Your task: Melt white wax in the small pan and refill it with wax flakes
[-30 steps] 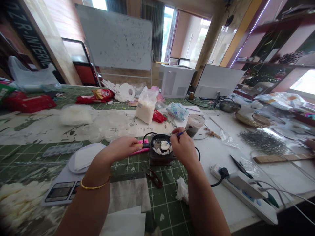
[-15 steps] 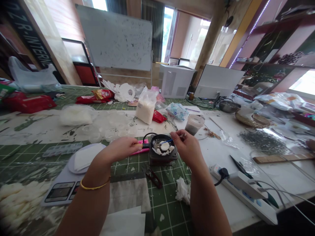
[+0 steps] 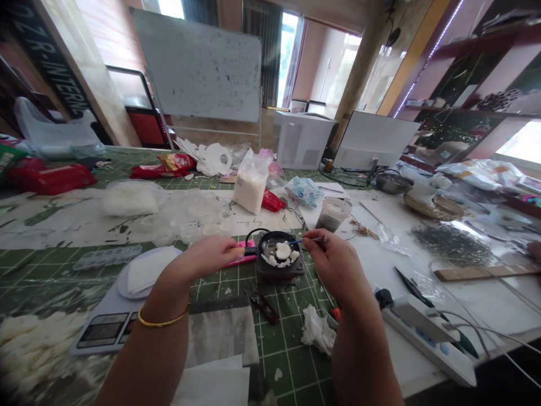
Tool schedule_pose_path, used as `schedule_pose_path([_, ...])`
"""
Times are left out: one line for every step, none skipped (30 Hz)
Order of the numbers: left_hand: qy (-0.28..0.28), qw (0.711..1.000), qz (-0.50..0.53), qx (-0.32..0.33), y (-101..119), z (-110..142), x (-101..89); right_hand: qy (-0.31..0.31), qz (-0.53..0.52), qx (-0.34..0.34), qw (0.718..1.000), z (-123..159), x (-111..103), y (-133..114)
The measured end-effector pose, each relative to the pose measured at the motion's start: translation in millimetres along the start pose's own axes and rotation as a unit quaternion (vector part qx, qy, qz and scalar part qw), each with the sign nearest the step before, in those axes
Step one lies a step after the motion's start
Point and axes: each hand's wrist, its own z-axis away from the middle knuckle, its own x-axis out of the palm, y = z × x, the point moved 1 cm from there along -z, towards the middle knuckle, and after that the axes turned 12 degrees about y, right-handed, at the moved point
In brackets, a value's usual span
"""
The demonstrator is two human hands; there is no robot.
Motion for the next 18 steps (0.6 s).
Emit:
schedule_pose_path([0.000, 1.000, 0.000, 0.000, -0.2, 0.0, 0.1, -0.003, 0.002, -0.006, 1.000, 0.7, 0.6, -1.1])
schedule_pose_path([0.002, 1.000, 0.001, 0.001, -0.4, 0.1, 0.2, -0.011, 0.005, -0.014, 1.000, 1.2, 1.8, -2.0])
schedule_pose_path([0.003, 1.000, 0.001, 0.002, -0.6, 0.1, 0.3, -0.020, 0.007, -0.025, 0.999, 1.7, 3.4, -2.9])
schedule_pose_path([0.003, 1.000, 0.000, 0.002, -0.7, 0.1, 0.3, -0.030, 0.008, -0.038, 0.999, 2.1, 5.2, -4.0])
schedule_pose_path([0.002, 1.000, 0.000, 0.002, -0.8, 0.1, 0.2, -0.038, 0.008, -0.051, 0.998, 2.4, 7.2, -5.2])
schedule_pose_path([0.002, 1.000, 0.001, 0.003, -0.8, 0.2, 0.2, -0.045, 0.007, -0.063, 0.997, 2.7, 9.0, -6.4])
schedule_pose_path([0.003, 1.000, 0.002, 0.005, -0.8, 0.2, 0.0, -0.052, 0.007, -0.072, 0.996, 3.0, 10.7, -7.6])
schedule_pose_path([0.005, 1.000, 0.003, 0.007, -0.6, 0.3, -0.1, -0.058, 0.007, -0.078, 0.995, 3.2, 11.9, -8.7])
schedule_pose_path([0.006, 1.000, 0.004, 0.009, -0.5, 0.3, -0.2, -0.061, 0.009, -0.079, 0.995, 3.4, 12.7, -9.5])
schedule_pose_path([0.007, 1.000, 0.004, 0.010, -0.3, 0.4, -0.3, -0.062, 0.013, -0.077, 0.995, 3.5, 13.0, -10.0])
schedule_pose_path([0.008, 1.000, 0.003, 0.011, -0.2, 0.4, -0.4, -0.062, 0.018, -0.074, 0.995, 3.7, 13.0, -10.1])
schedule_pose_path([0.008, 1.000, 0.000, 0.011, -0.1, 0.4, -0.3, -0.061, 0.023, -0.072, 0.995, 4.0, 12.8, -10.1])
schedule_pose_path([0.007, 1.000, -0.002, 0.011, 0.0, 0.3, -0.2, -0.060, 0.025, -0.071, 0.995, 4.2, 12.7, -10.0])
schedule_pose_path([0.007, 1.000, -0.003, 0.011, 0.0, 0.3, -0.1, -0.064, 0.024, -0.073, 0.995, 4.5, 12.8, -10.0])
schedule_pose_path([0.008, 1.000, -0.003, 0.013, 0.0, 0.2, 0.0, -0.070, 0.019, -0.076, 0.994, 4.7, 13.4, -10.0])
schedule_pose_path([0.007, 1.000, -0.003, 0.014, 0.0, 0.1, 0.0, -0.077, 0.012, -0.077, 0.994, 4.6, 14.3, -10.1])
schedule_pose_path([0.008, 1.000, -0.003, 0.016, 0.0, 0.1, 0.1, -0.082, 0.005, -0.077, 0.994, 4.3, 15.5, -10.1])
schedule_pose_path([0.008, 1.000, -0.003, 0.017, 0.1, 0.0, 0.2, -0.083, 0.002, -0.073, 0.994, 3.8, 16.8, -10.0])
